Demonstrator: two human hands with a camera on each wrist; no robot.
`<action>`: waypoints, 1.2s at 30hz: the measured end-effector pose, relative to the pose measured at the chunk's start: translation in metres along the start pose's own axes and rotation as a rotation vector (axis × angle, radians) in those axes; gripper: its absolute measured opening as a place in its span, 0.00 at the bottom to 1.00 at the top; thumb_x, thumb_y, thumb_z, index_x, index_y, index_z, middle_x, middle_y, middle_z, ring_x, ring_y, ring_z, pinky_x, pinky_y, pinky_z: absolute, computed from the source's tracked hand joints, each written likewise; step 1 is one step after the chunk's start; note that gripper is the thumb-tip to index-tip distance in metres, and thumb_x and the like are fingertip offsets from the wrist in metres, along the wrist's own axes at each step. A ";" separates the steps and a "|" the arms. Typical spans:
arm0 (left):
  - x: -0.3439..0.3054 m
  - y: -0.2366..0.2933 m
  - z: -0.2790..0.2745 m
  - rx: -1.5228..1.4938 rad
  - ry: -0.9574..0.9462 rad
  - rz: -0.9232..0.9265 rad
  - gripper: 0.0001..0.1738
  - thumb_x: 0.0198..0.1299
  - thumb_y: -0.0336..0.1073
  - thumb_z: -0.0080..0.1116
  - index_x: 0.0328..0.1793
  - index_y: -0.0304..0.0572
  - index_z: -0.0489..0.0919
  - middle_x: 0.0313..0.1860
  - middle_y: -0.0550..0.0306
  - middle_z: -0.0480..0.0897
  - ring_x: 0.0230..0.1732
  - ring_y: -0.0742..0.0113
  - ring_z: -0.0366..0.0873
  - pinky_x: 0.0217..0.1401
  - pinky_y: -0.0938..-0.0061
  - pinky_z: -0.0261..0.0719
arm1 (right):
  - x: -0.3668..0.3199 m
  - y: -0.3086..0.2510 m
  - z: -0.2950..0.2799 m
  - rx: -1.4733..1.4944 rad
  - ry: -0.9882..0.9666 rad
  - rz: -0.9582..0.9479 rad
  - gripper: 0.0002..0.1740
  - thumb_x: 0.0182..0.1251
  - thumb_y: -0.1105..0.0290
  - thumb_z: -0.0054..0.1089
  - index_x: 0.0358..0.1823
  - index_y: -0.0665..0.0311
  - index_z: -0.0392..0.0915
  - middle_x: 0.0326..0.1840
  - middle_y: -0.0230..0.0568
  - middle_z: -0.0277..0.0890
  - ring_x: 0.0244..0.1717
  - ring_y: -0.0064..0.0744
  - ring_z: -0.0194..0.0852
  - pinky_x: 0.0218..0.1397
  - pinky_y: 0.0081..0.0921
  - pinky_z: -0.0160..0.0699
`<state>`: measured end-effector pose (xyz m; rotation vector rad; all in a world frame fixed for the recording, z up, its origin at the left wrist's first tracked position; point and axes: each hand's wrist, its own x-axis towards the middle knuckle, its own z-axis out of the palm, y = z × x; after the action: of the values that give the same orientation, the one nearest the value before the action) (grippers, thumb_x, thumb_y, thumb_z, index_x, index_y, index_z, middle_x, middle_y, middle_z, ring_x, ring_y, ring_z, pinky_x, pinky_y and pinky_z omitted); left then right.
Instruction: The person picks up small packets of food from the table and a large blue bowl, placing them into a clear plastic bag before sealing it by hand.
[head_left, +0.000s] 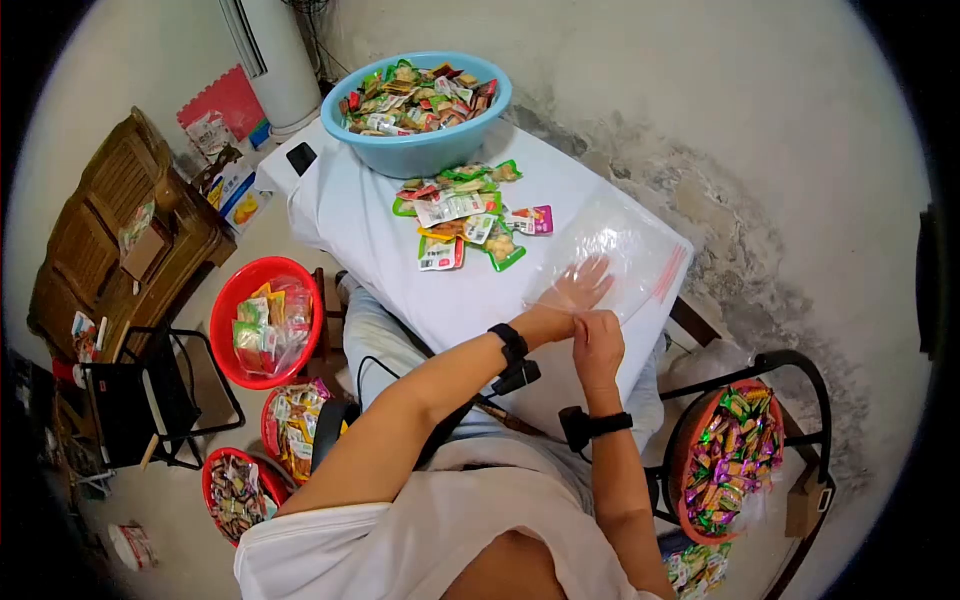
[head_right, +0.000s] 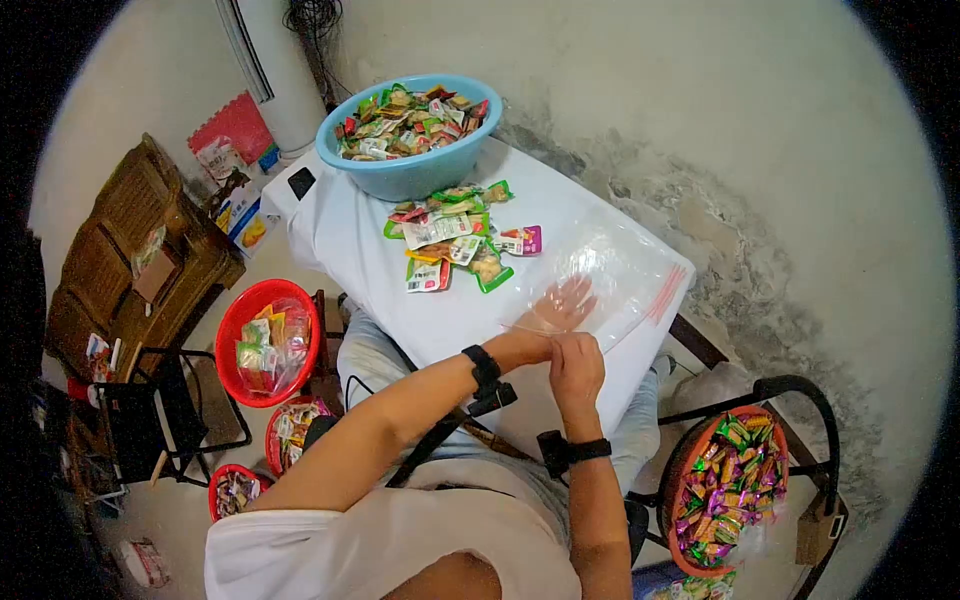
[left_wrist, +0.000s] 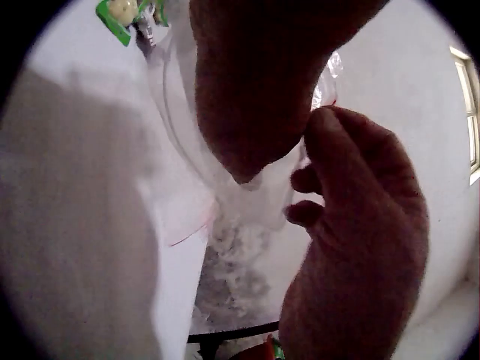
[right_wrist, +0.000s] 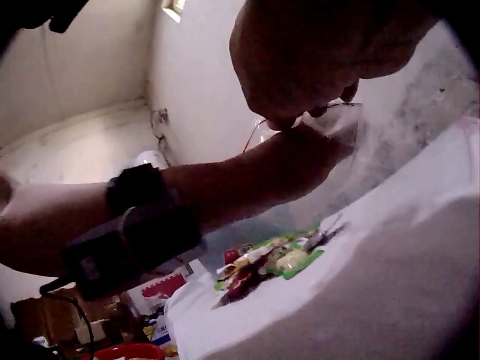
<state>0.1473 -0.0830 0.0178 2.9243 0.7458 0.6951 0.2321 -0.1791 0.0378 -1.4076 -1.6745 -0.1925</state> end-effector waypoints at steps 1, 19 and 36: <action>-0.015 -0.002 0.025 -0.009 0.088 0.009 0.32 0.54 0.39 0.48 0.65 0.32 0.61 0.69 0.37 0.54 0.71 0.42 0.49 0.68 0.57 0.54 | -0.004 0.006 0.005 -0.001 -0.074 0.107 0.03 0.53 0.75 0.58 0.29 0.62 0.74 0.29 0.41 0.70 0.34 0.45 0.69 0.36 0.36 0.70; -0.087 0.016 0.039 -0.037 -0.339 -0.251 0.32 0.56 0.56 0.50 0.67 0.63 0.63 0.72 0.45 0.51 0.73 0.40 0.42 0.59 0.28 0.44 | -0.032 0.024 0.017 -0.112 -0.120 0.031 0.07 0.47 0.74 0.61 0.28 0.62 0.72 0.26 0.40 0.70 0.33 0.45 0.69 0.36 0.37 0.67; -0.113 -0.053 -0.036 -0.109 0.388 -0.233 0.09 0.52 0.33 0.54 0.40 0.42 0.77 0.44 0.46 0.75 0.48 0.48 0.72 0.52 0.58 0.70 | -0.048 0.039 0.024 -0.123 -0.064 0.193 0.06 0.49 0.77 0.58 0.30 0.61 0.72 0.31 0.41 0.70 0.34 0.44 0.69 0.36 0.37 0.67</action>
<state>0.0194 -0.0916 -0.0044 2.5735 1.0204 1.2474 0.2488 -0.1847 -0.0261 -1.6732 -1.5888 -0.1452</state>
